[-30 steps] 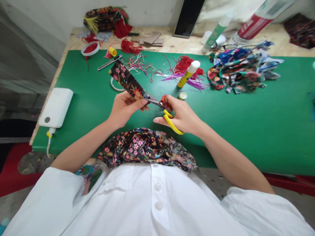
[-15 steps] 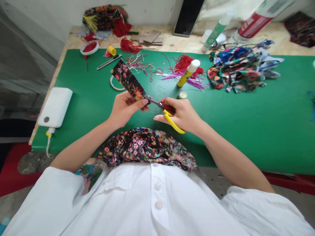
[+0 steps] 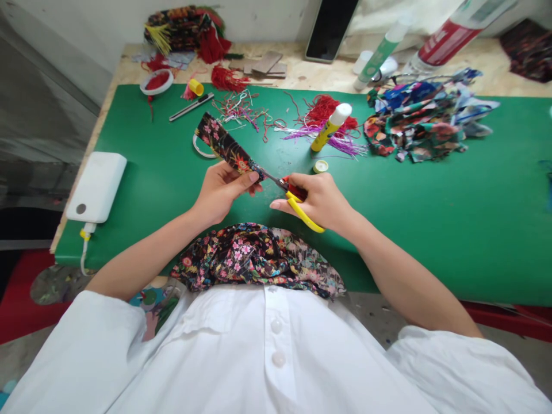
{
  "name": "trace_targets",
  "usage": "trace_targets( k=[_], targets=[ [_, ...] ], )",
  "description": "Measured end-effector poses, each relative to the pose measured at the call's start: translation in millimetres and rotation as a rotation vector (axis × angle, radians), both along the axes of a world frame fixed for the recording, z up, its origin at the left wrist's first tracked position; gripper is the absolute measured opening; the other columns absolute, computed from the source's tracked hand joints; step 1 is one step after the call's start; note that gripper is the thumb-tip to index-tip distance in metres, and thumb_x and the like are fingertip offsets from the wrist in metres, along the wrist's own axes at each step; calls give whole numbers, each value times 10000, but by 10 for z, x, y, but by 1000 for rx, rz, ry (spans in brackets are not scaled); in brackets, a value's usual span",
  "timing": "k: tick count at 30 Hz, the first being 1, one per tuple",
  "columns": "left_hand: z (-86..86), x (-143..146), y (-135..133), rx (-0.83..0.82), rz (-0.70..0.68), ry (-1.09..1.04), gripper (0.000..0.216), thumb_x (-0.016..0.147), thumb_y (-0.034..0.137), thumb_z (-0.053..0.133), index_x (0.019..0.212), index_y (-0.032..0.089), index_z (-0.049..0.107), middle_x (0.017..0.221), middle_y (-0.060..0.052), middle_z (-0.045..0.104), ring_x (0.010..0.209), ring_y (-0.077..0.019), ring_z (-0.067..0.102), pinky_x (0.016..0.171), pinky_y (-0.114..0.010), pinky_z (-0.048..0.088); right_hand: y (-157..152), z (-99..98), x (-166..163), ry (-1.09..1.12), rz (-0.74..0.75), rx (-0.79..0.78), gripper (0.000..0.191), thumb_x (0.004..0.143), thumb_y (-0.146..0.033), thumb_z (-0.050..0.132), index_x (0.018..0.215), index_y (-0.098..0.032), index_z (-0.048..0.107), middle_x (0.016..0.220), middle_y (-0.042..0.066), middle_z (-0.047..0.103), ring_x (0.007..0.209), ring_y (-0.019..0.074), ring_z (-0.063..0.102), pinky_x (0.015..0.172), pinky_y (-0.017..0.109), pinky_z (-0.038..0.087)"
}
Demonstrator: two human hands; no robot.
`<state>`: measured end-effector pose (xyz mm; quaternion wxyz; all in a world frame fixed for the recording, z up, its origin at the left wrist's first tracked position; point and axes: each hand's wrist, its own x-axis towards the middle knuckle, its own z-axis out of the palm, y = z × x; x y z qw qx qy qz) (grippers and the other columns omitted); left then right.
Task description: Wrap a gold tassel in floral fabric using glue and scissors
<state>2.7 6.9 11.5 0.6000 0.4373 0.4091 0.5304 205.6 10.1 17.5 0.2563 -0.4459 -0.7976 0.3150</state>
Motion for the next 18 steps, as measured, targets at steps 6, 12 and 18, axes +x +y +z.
trace_targets(
  k=[6,12,18],
  targets=[
    [-20,-16,5,5,-20,17,492,524,519,933,678,164,630,573,25,696,500,-95,646,502,-206,524,3,-7,10,-25,-14,26,681,733,-817,616,569,-217,340,491,-72,276,507,79,200,513,268,206],
    [-41,-27,11,10,-34,20,496,545,529,924,694,174,611,582,34,684,514,-99,644,508,-215,519,5,-15,10,-34,-24,27,689,732,-834,598,559,-215,348,485,-74,241,507,81,195,503,266,195],
    [-37,-17,8,-11,-22,-9,501,532,511,934,697,168,609,583,36,680,534,-100,660,506,-199,512,-8,-18,1,-25,-23,19,706,733,-853,570,544,-215,336,489,-77,214,520,82,173,497,269,190]
  ],
)
